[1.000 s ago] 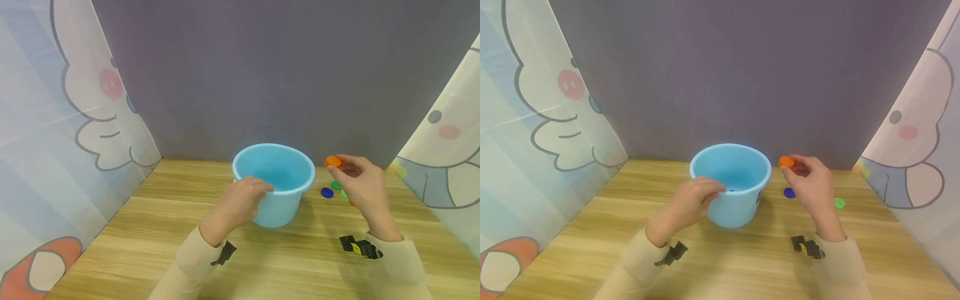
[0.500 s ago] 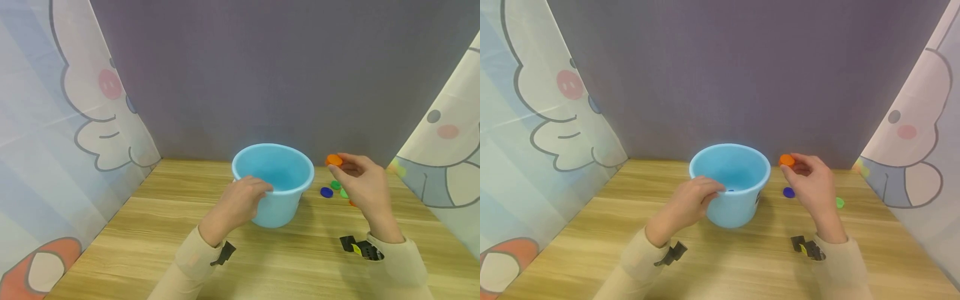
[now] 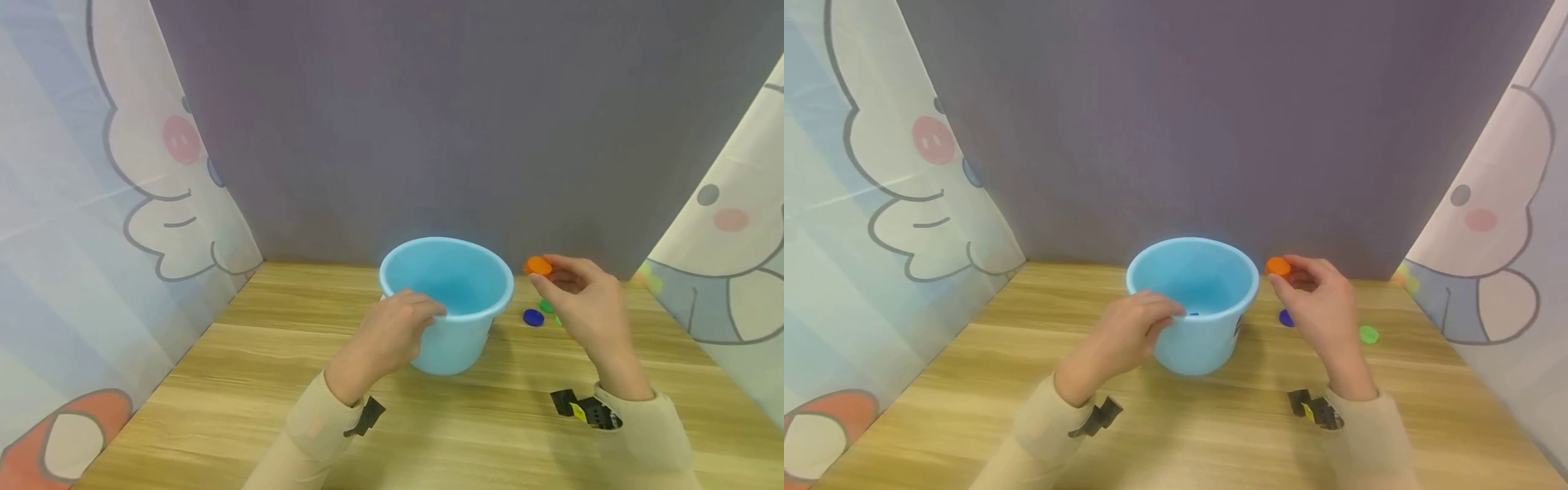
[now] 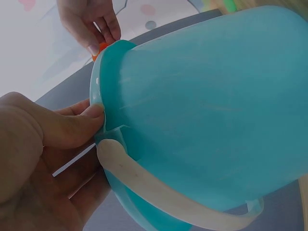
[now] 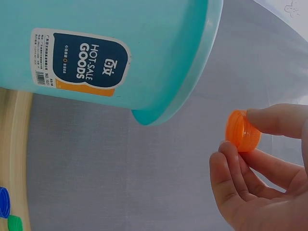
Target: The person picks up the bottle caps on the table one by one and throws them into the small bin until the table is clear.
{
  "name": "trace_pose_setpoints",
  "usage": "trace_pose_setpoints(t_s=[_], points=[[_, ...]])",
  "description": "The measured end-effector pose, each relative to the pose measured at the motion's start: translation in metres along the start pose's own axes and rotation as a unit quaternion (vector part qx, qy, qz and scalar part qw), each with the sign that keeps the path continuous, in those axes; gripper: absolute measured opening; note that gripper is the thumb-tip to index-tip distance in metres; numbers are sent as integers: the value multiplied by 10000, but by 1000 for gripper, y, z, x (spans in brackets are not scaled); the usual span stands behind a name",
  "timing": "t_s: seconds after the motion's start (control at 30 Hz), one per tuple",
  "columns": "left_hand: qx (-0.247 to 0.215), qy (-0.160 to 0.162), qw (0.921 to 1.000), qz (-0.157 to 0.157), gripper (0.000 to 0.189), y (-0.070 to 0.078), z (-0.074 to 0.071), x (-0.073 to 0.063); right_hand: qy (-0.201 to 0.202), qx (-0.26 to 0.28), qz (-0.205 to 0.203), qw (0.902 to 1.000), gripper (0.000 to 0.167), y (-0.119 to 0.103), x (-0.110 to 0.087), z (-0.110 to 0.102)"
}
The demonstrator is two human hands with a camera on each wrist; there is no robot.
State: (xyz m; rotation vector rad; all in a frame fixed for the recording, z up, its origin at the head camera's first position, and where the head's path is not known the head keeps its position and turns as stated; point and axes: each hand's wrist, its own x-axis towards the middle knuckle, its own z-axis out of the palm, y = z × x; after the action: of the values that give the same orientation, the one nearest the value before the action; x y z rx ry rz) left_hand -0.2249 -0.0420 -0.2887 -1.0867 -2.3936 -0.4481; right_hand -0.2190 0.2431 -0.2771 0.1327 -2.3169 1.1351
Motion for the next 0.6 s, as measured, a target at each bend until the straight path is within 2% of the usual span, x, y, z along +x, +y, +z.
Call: trace_pose_setpoints(t_s=[0.6], points=[[52,-21,10000,24,24,0,-1,0,-130,-57,-241,9996,49,-2,8,6]])
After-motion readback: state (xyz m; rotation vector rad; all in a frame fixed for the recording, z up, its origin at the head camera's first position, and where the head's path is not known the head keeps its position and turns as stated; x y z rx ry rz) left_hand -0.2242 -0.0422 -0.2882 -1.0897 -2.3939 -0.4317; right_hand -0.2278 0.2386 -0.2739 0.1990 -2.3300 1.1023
